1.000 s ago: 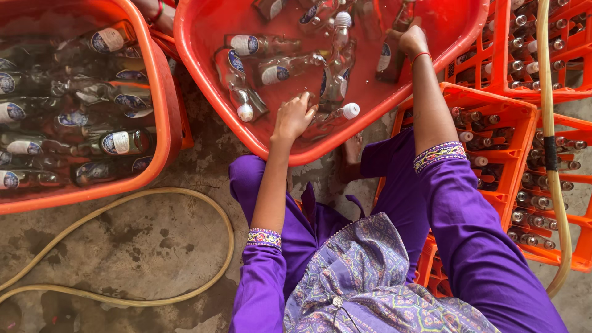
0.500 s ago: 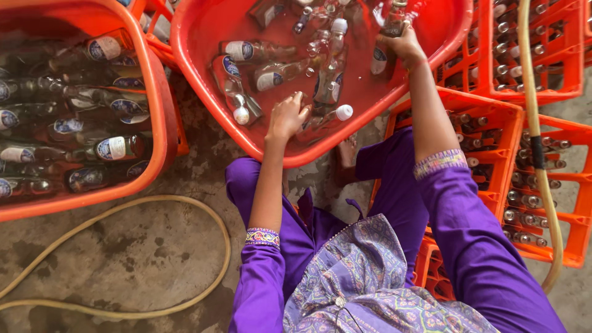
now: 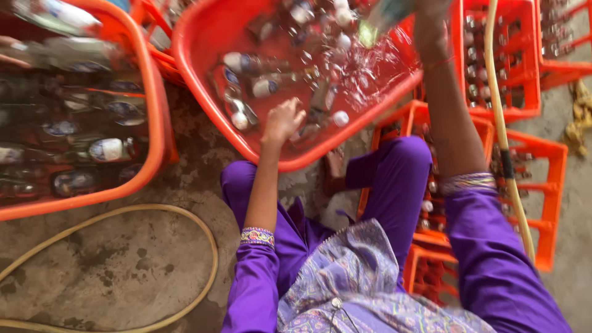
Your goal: The person sits on the floor and washes glass bottles by hand. They take bottles from orange crates, rinse them in a red tub filled with water, and place them into another tub. The person handles the bottles one at a time throughout the process.
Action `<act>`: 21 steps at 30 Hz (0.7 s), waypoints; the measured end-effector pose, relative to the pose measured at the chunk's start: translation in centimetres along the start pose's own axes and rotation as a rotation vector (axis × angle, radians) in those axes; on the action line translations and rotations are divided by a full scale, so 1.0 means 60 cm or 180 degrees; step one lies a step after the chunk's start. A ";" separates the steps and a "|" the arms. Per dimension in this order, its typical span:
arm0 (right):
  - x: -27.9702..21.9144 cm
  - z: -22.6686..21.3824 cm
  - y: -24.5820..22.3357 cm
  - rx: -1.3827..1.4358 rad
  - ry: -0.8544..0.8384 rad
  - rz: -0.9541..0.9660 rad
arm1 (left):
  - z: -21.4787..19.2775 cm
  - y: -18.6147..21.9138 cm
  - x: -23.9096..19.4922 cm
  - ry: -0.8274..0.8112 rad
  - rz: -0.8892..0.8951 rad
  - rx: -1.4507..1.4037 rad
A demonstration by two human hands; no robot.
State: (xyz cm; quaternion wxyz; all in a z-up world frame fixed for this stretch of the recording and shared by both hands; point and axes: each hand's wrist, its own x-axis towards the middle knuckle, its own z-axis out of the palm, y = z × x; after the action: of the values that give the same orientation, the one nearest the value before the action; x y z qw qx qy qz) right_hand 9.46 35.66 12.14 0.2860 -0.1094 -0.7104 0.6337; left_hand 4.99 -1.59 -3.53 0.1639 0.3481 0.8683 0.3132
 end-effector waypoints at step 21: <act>-0.048 0.123 -0.005 -0.0219 -0.0332 -0.0126 | -0.005 -0.031 0.015 0.0296 0.0046 0.0233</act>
State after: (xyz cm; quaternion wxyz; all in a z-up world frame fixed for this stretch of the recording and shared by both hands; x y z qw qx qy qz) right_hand 7.84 27.96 11.41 0.2570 -0.0719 -0.7478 0.6080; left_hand 3.28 -2.16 -4.57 0.1084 0.3451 0.8833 0.2982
